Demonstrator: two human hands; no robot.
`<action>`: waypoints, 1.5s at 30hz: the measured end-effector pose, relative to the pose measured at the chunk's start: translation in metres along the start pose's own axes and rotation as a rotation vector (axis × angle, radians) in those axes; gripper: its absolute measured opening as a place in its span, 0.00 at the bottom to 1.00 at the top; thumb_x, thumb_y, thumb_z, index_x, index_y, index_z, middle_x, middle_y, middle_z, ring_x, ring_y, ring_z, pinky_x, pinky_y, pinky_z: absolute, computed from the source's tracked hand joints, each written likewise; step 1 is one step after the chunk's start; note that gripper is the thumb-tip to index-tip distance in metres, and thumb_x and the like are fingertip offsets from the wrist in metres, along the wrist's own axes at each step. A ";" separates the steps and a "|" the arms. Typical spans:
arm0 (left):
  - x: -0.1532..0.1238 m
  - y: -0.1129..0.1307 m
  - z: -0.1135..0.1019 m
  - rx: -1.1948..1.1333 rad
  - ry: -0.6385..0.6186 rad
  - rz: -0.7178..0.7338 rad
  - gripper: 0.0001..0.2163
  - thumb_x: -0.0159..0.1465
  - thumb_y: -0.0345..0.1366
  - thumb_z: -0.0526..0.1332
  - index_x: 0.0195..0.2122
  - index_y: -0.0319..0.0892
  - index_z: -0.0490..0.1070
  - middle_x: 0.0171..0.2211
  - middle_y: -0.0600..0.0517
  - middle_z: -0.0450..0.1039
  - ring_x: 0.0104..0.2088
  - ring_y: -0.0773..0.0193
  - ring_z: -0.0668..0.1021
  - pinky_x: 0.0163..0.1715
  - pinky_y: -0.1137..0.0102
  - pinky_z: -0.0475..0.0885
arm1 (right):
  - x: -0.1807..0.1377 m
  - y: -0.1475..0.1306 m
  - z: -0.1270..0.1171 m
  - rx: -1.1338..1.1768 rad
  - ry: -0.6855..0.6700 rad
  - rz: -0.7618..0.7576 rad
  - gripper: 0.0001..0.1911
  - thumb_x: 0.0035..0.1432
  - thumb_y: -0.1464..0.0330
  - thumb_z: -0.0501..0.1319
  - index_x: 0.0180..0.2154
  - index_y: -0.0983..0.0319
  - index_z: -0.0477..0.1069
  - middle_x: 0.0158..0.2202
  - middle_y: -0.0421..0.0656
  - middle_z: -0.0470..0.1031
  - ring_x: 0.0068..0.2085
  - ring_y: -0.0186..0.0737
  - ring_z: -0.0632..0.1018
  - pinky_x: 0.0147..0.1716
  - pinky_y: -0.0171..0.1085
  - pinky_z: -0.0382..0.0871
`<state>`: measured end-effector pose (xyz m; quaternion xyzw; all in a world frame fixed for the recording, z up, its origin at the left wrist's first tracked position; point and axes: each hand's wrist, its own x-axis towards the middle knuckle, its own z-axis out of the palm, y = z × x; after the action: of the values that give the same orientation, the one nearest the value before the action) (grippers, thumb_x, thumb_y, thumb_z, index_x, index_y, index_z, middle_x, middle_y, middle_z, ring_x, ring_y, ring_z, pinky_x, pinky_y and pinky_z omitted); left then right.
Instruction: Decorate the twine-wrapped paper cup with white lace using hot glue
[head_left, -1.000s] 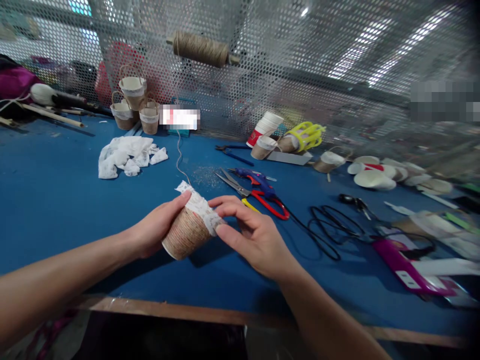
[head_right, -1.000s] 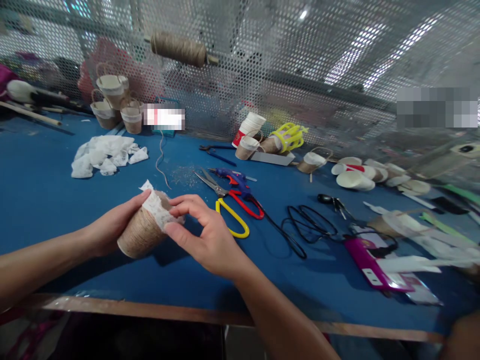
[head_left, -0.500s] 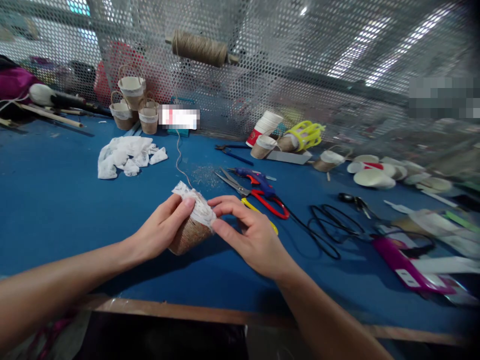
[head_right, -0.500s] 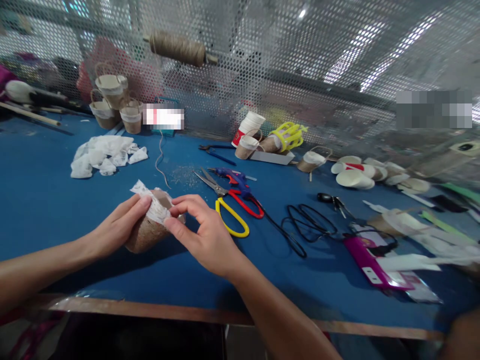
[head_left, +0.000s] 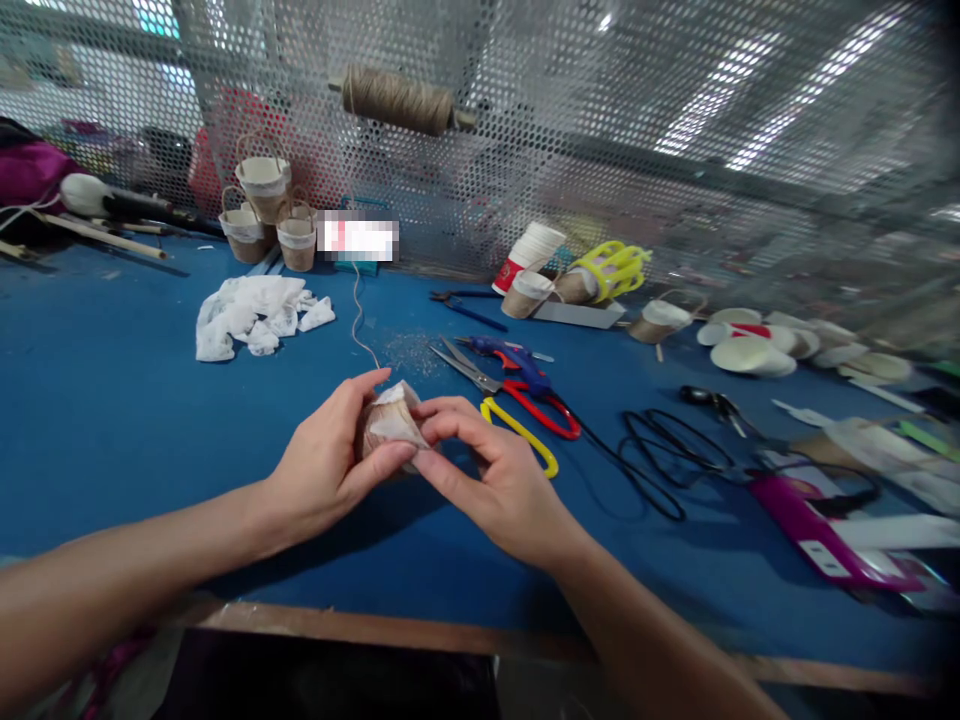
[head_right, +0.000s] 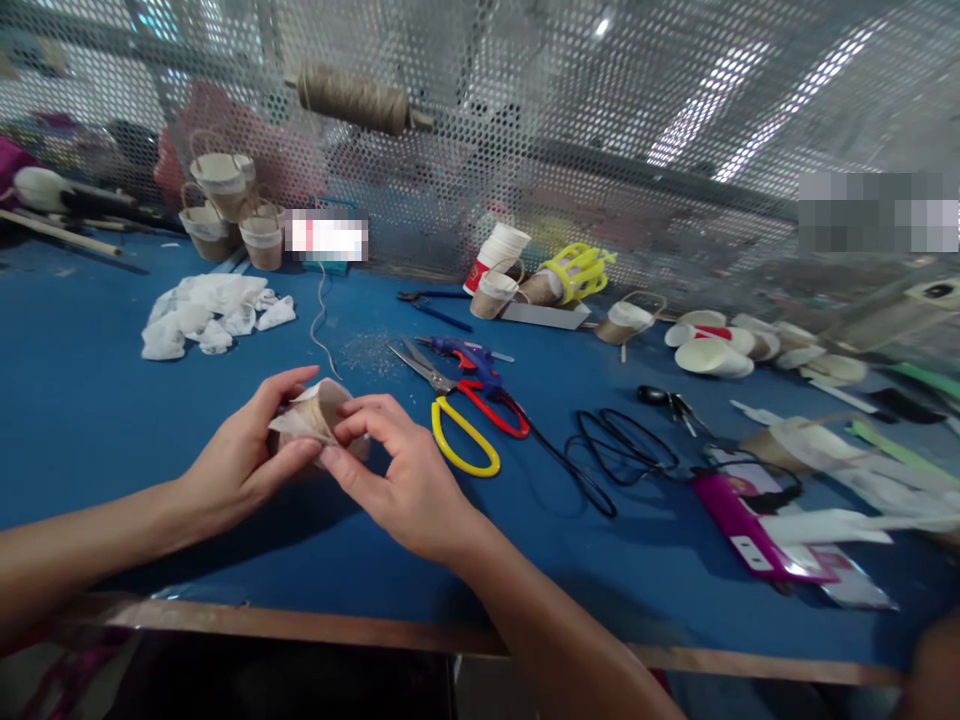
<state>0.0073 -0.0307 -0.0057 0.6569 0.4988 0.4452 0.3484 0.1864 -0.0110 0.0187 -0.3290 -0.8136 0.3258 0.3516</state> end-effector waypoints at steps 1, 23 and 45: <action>0.000 -0.001 -0.001 0.035 0.004 0.033 0.26 0.56 0.41 0.62 0.55 0.41 0.58 0.46 0.45 0.67 0.42 0.56 0.72 0.44 0.66 0.63 | 0.000 0.000 0.000 0.004 -0.004 -0.006 0.03 0.56 0.70 0.58 0.31 0.62 0.67 0.39 0.48 0.70 0.45 0.39 0.73 0.45 0.40 0.68; 0.006 -0.006 -0.007 0.331 -0.063 0.278 0.26 0.58 0.40 0.59 0.55 0.39 0.54 0.44 0.43 0.64 0.42 0.57 0.72 0.41 0.61 0.70 | 0.000 0.008 -0.004 0.004 -0.030 0.023 0.01 0.56 0.70 0.57 0.32 0.60 0.66 0.42 0.47 0.69 0.46 0.40 0.72 0.46 0.44 0.66; 0.028 -0.004 -0.030 -0.271 -0.390 -0.128 0.31 0.51 0.40 0.62 0.56 0.39 0.57 0.52 0.44 0.66 0.52 0.50 0.68 0.52 0.58 0.62 | 0.009 0.015 -0.009 -0.034 -0.052 0.027 0.15 0.50 0.71 0.58 0.43 0.62 0.66 0.46 0.48 0.70 0.50 0.43 0.71 0.52 0.46 0.62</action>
<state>-0.0193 -0.0026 0.0080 0.6448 0.3985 0.3496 0.5506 0.1936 0.0074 0.0151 -0.3372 -0.8234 0.3252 0.3204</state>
